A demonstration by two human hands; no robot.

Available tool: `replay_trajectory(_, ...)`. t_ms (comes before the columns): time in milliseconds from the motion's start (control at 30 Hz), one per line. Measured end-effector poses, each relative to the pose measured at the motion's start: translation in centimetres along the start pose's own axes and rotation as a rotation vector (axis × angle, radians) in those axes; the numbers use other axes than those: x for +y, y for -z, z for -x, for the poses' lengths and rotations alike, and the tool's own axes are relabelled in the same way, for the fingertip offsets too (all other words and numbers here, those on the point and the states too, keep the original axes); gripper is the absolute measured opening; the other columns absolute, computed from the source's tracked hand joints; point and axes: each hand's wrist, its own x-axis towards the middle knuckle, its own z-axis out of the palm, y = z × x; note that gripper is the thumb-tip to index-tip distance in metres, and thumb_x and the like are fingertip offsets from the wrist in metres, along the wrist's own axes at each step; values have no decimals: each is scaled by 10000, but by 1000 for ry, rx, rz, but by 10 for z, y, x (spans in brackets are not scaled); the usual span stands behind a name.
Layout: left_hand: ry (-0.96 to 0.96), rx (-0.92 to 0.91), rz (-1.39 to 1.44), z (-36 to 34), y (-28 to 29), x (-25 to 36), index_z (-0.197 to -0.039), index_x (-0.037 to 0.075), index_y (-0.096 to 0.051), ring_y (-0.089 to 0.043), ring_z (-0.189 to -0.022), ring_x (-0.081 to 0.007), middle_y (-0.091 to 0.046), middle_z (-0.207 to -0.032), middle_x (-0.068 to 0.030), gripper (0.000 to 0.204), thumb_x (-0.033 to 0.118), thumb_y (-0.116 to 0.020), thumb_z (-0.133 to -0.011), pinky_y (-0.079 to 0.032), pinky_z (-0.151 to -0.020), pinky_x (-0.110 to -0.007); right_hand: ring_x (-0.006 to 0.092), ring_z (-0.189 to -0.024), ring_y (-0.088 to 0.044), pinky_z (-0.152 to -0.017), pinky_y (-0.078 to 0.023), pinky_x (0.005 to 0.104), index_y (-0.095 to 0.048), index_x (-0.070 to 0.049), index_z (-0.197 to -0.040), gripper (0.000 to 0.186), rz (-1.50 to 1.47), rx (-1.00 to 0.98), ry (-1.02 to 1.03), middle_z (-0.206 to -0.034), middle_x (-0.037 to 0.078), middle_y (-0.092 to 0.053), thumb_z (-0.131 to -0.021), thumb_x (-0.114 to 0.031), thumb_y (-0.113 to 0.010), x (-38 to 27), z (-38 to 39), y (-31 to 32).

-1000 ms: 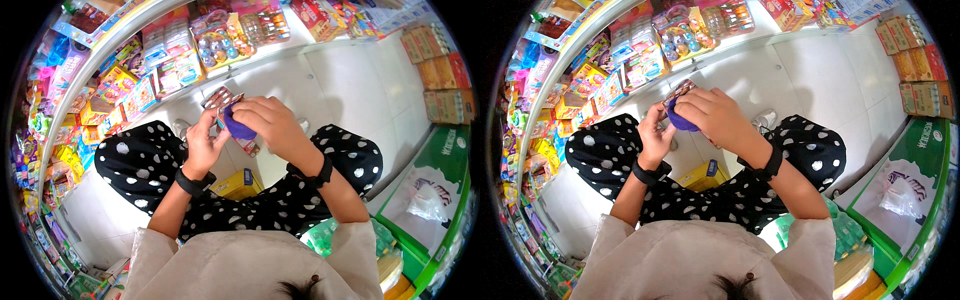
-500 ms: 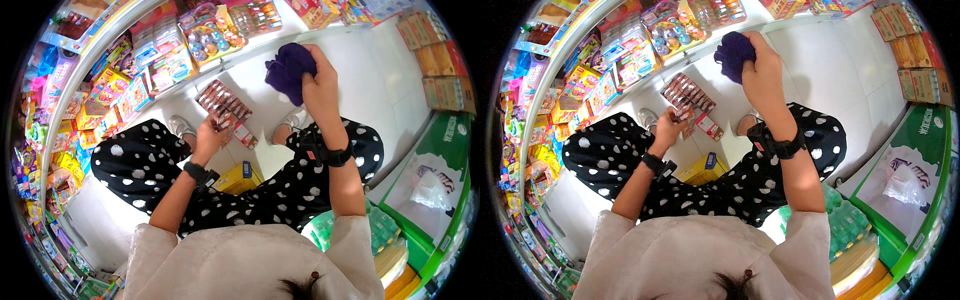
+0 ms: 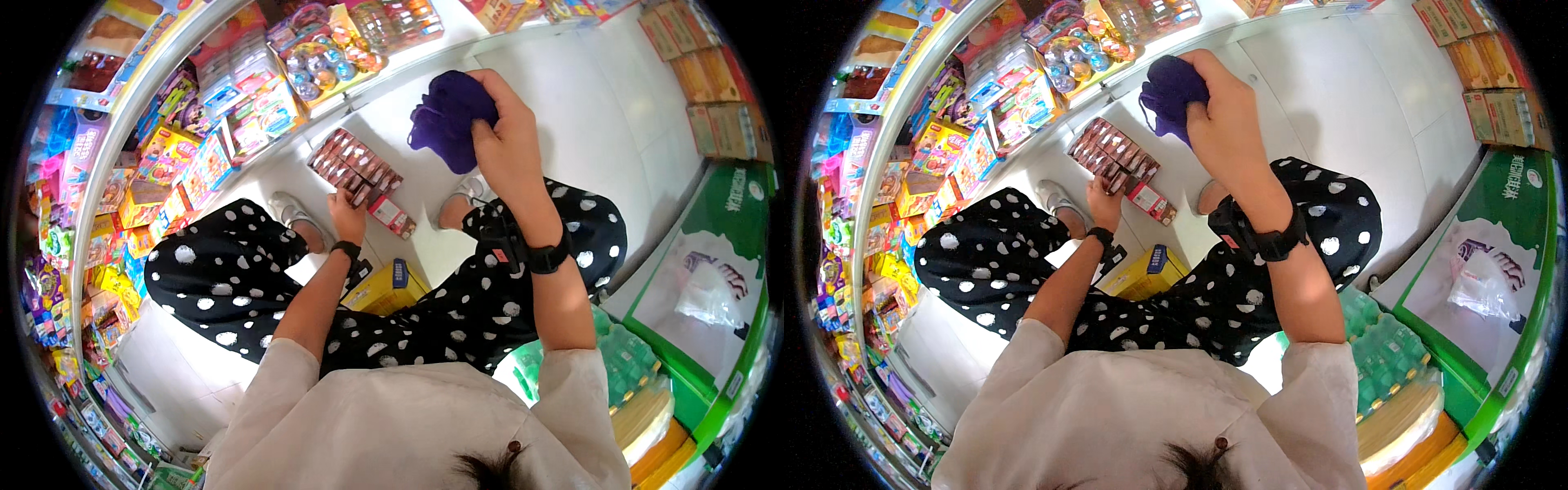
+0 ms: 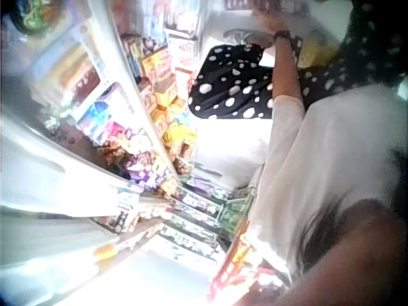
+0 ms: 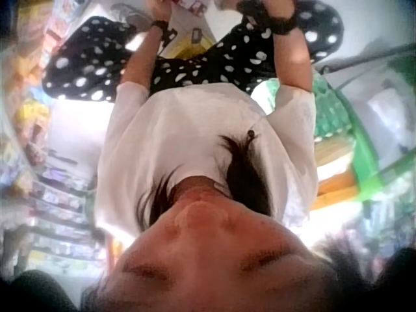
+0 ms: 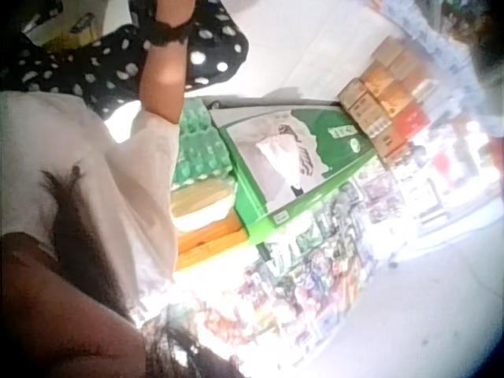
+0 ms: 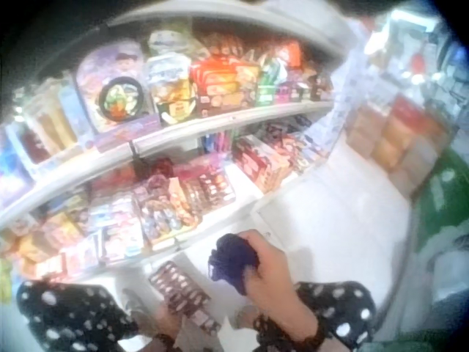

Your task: The person sits on the floor in front of a low display shelf and wipes the surface with a purple cloth. They pick up various small packaged items, such as candies and toys, wipe them individually, and place them back on the shelf.

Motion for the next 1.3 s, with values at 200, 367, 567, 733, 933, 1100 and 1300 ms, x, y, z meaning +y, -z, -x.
replay_trajectory(200, -26, -31, -32, 7, -2, -13, -965, 17, -551, -554, -886, -387, -510, -1002, -179, 349, 50, -811, -735, -475, -775, -467, 148, -986, -651, -913, -497, 274, -590, -5, -1178, 483, -9, -18, -13, -1010, 91, -688, -771, 173, -400, -2, -1, -1)
replay_trajectory(367, -141, -198, -286, -7, 10, 19, -1082, 27, -548, -581, -994, -418, -523, -1083, -197, 333, 19, -735, -806, -494, -848, -493, 149, -975, -661, -898, -509, 281, -592, -8, -1179, 478, 8, -31, 4, -1009, 91, -695, -776, 169, -406, 0, 0, 1)
replay_trajectory(567, 189, -239, -330, -11, -6, 26, -1170, 0, -459, -586, -979, -416, -492, -1147, -208, 465, 68, -754, -817, -494, -867, -495, 161, -958, -672, -878, -519, 286, -587, -6, -1181, 467, 72, -43, 56, -998, 109, -696, -773, 156, -430, -1, 1, 0)
replay_trajectory(733, 55, -38, -42, 15, -13, -16, -1099, -35, -451, -565, -914, -396, -483, -1102, -229, 462, 137, -777, -821, -489, -844, -458, 421, -911, -684, -805, -547, 409, -611, -33, -1130, 414, 60, 35, 90, -953, 219, -685, -761, 119, -501, -4, 0, 4)
replay_trajectory(933, -333, -547, -106, 68, -14, -2, -1125, 48, -540, -603, -1034, -344, -562, -1153, -142, 338, 121, -703, -838, -504, -870, -413, 405, -902, -691, -795, -549, 396, -609, -34, -1138, 411, 22, 47, 56, -945, 211, -689, -768, 123, -520, -4, 2, 7)
replay_trajectory(1100, -869, -829, -519, 59, -67, 9, -1363, 155, -550, -667, -983, -307, -566, -1325, -131, 428, 127, -549, -935, -557, -810, -404, 238, -908, -686, -832, -528, 310, -602, -14, -1150, 435, 35, -8, 46, -950, 143, -697, -767, 139, -465, -7, 4, 8)
replay_trajectory(1300, -859, -983, -904, 49, -92, 7, -1446, 249, -508, -686, -922, -251, -555, -1300, -135, 526, 152, -548, -930, -568, -633, -391, 171, -868, -690, -837, -520, 274, -601, -5, -1139, 455, 168, -18, 104, -919, 122, -695, -741, 145, -440, -14, 5, 14)
